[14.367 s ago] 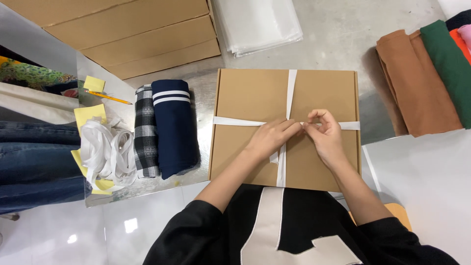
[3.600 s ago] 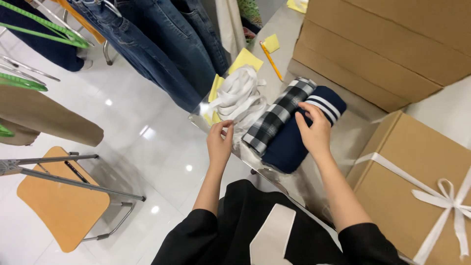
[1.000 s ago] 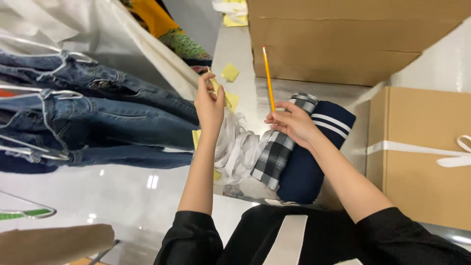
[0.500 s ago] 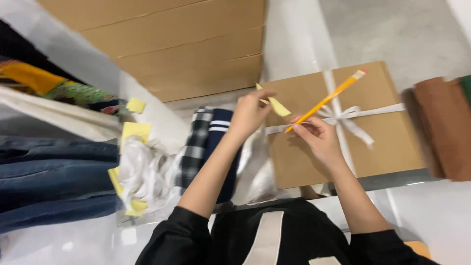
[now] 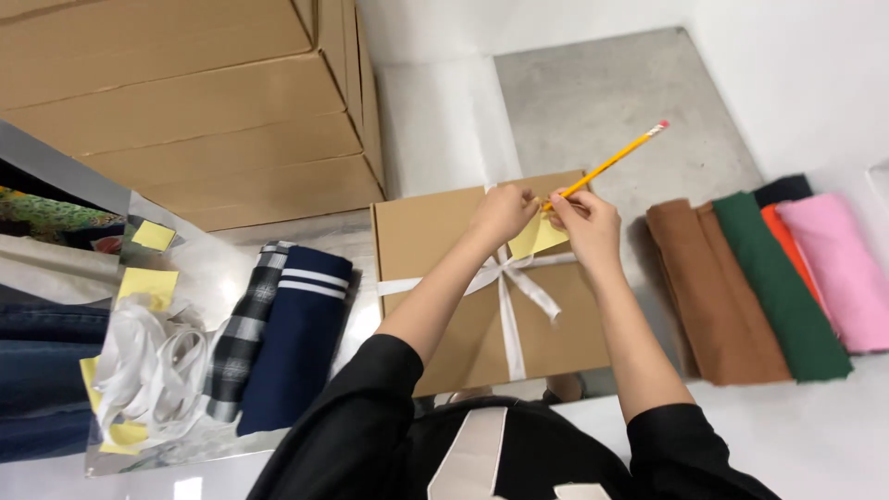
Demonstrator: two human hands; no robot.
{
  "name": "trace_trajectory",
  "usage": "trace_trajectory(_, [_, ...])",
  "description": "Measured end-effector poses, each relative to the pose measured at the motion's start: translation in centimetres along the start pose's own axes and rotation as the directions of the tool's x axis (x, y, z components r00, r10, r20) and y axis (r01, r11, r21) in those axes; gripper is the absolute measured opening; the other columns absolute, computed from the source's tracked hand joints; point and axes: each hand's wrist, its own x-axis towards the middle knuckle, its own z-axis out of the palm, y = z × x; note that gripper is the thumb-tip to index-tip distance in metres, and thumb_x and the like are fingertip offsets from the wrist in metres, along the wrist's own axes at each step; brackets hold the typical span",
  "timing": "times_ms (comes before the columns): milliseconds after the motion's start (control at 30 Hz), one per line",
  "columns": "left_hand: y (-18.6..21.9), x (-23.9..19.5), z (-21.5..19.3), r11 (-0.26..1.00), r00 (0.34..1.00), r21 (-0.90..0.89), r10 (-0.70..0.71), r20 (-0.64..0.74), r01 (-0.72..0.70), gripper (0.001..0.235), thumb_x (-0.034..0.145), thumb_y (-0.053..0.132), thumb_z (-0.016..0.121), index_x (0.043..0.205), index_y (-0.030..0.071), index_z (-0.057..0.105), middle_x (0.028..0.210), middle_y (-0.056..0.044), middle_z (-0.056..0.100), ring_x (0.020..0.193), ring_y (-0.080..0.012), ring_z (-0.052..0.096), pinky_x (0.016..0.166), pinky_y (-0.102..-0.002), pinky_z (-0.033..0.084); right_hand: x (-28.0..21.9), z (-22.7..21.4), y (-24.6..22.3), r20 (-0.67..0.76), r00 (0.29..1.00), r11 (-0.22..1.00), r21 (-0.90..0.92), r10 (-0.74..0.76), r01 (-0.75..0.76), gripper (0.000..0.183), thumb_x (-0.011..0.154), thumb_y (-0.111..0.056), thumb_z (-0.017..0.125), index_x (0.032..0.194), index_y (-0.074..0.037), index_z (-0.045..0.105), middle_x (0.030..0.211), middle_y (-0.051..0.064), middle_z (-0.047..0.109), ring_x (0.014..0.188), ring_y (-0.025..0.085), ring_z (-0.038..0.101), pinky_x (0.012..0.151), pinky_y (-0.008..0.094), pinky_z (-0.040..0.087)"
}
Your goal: The person places folded clothes into a cardboard box and closes it. They tie a white ribbon around the box, forming a bow, and then write on a yellow sticky note attached to the top. Finally, they wrap a brown garment in a clear plastic bag.
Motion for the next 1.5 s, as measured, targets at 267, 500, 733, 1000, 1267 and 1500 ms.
trace_trajectory(267, [-2.7,2.9,3.5,0.99,0.991,0.029,-0.134,-0.004,0.134,0.026,0.097,0.033,0.068,0.116,0.022,0.083,0.111,-0.015,0.079,0.112,-0.0407,0.076,0.093,-0.052,0.063,5.8,0.7,4.0,0.035,0.999,0.98,-0.197,-0.023,0.03,0.02,0.097,-0.025,0.085,0.109,-0.009,0.081,0.11,0.015,0.068,0.086,0.027,0.076,0.061,0.03,0.066])
trace_trajectory(500, [-4.0,5.5,6.3,0.962,0.994,0.266,0.091,-0.066,-0.071,0.025,0.093,0.031,0.075,0.118,0.026,0.076,0.115,-0.004,0.068,0.119,-0.0295,0.063,0.099,-0.047,0.058,5.9,2.2,5.7,0.073,0.955,0.952,-0.089,-0.286,0.292,0.011,0.108,-0.011,0.073,0.118,-0.006,0.078,0.077,0.005,0.066,0.067,0.01,0.066,0.062,0.023,0.053])
trace_trajectory(733, [-2.9,3.8,4.2,0.995,0.998,0.087,0.033,0.058,-0.038,0.036,0.097,0.035,0.068,0.133,0.036,0.068,0.122,0.001,0.074,0.121,-0.0278,0.062,0.103,-0.048,0.049,7.1,3.2,8.3,-0.004,0.977,0.975,0.065,-0.213,0.213,0.013,0.115,-0.012,0.056,0.113,-0.004,0.065,0.075,0.007,0.065,0.063,0.015,0.07,0.058,0.024,0.053])
trace_trajectory(1000, [-1.1,0.2,2.1,0.985,0.979,-0.103,0.12,-0.166,-0.138,0.047,0.087,0.002,0.075,0.134,0.005,0.068,0.111,-0.022,0.07,0.111,-0.0454,0.072,0.098,-0.052,0.06,6.9,3.6,7.7,0.007,0.972,0.967,0.102,-0.235,0.233,0.006,0.117,-0.008,0.053,0.121,-0.004,0.055,0.078,0.011,0.066,0.063,0.019,0.072,0.06,0.025,0.056])
trace_trajectory(1267, [-5.4,-0.5,6.6,0.993,0.957,0.099,0.092,-0.274,-0.067,0.041,0.089,0.039,0.081,0.126,0.027,0.07,0.114,0.003,0.065,0.115,-0.0229,0.062,0.097,-0.04,0.05,6.4,2.8,8.5,0.112,0.976,0.982,0.049,-0.189,0.184,0.013,0.11,-0.006,0.066,0.112,-0.006,0.053,0.074,0.006,0.064,0.052,0.014,0.065,0.046,0.021,0.048])
trace_trajectory(1500, [-5.2,-1.2,6.4,0.994,0.921,0.066,0.108,-0.374,-0.09,0.041,0.084,0.036,0.087,0.12,0.024,0.07,0.11,0.002,0.064,0.113,-0.0246,0.061,0.093,-0.041,0.05,7.9,3.3,11.4,0.195,0.966,0.963,-0.179,-0.167,0.202,0.026,0.103,-0.026,0.081,0.087,-0.011,0.066,0.06,0.008,0.065,0.056,0.014,0.061,0.051,0.027,0.043])
